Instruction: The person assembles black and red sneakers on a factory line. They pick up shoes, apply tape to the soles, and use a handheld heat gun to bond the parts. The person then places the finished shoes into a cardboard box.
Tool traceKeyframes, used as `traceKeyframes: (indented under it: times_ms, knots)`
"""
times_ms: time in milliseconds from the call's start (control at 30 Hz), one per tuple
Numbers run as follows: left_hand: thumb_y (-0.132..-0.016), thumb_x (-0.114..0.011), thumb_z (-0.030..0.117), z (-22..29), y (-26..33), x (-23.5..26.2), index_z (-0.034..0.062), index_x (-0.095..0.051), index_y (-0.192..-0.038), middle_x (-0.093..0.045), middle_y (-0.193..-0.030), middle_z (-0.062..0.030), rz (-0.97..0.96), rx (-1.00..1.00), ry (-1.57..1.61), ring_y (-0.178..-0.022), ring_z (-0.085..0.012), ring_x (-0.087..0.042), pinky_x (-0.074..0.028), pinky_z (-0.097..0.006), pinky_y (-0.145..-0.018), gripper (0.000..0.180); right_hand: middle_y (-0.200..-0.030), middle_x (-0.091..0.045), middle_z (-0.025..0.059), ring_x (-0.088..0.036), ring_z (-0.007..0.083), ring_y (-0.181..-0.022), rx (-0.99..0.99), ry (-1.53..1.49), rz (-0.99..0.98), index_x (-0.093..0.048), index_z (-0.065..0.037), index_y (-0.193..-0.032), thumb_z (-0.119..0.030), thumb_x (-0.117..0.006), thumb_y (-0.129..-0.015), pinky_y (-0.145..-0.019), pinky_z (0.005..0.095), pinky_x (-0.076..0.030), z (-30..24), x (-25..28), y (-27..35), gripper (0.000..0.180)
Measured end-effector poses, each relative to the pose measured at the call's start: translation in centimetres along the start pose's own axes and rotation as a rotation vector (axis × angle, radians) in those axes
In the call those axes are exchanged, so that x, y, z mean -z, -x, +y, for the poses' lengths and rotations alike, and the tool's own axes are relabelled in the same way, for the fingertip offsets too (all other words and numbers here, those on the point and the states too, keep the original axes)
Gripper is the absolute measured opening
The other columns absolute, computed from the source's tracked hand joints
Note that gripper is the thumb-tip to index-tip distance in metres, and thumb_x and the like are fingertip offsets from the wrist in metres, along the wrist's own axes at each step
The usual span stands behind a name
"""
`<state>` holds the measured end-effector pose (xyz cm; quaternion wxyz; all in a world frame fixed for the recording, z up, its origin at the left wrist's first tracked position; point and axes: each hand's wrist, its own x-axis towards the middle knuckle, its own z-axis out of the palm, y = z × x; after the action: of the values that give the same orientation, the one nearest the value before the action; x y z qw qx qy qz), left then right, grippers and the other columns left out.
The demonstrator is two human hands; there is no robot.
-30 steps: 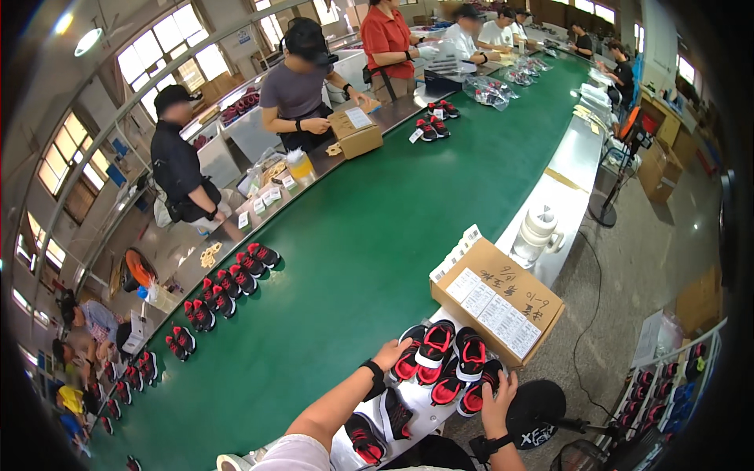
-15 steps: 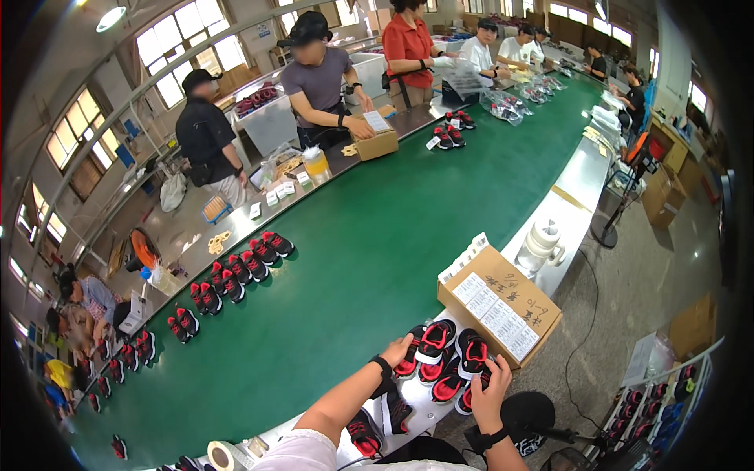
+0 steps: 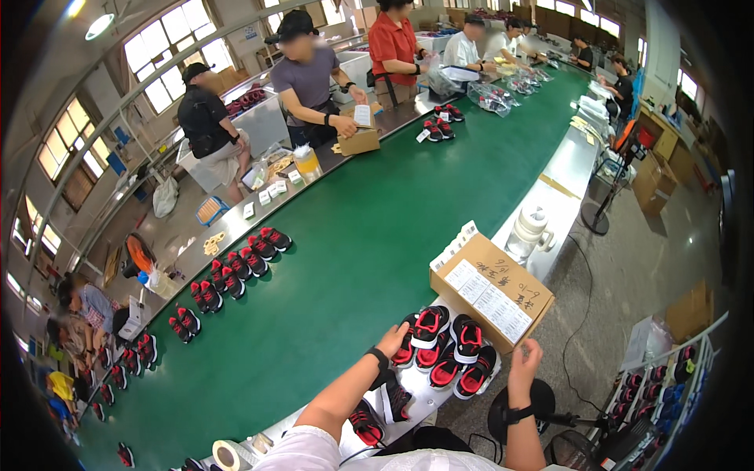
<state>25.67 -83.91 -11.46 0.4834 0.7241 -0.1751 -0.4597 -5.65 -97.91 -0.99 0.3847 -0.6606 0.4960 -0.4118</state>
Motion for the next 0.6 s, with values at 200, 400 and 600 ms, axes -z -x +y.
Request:
traceKeyframes:
  times_ms: [200, 400, 600]
  knots:
    - [-0.089, -0.048, 0.052, 3.4, 2.9, -1.2, -0.0146, -0.032, -0.133, -0.045, -0.131, -0.0276, 0.106, 0.029, -0.027, -0.122, -0.0304, -0.046, -0.036, -0.033, -0.102, 0.082, -0.124, -0.048, 0.0148, -0.049, 0.0232, -0.112, -0.352, -0.216, -0.065, -0.042, 0.005, -0.126, -0.019, -0.046, -0.095, -0.096, 0.0336, -0.038, 3.4, 1.1, -5.5, 0.040]
    - [-0.096, -0.044, 0.040, -0.7, 0.3, 0.4, -0.0047, -0.058, -0.108, -0.064, -0.100, -0.0091, 0.102, -0.108, -0.065, -0.090, -0.0173, -0.058, -0.045, -0.030, -0.085, 0.048, -0.119, -0.055, 0.0121, -0.052, 0.0182, -0.105, -0.431, -0.414, -0.084, -0.044, 0.005, -0.126, -0.022, -0.047, -0.095, -0.088, 0.0296, -0.042, 3.3, 0.4, -6.5, 0.041]
    - [-0.092, -0.048, 0.043, 6.9, 6.0, -0.3, 0.0000, -0.048, -0.126, -0.056, -0.119, -0.0113, 0.112, 0.128, -0.011, -0.107, -0.0187, -0.051, -0.041, -0.035, -0.089, 0.055, -0.116, -0.057, 0.0081, -0.053, 0.0173, -0.103, -0.428, -0.209, -0.118, -0.047, -0.001, -0.127, -0.031, -0.047, -0.094, -0.083, 0.0336, -0.042, 0.8, 1.5, -6.7, 0.045]
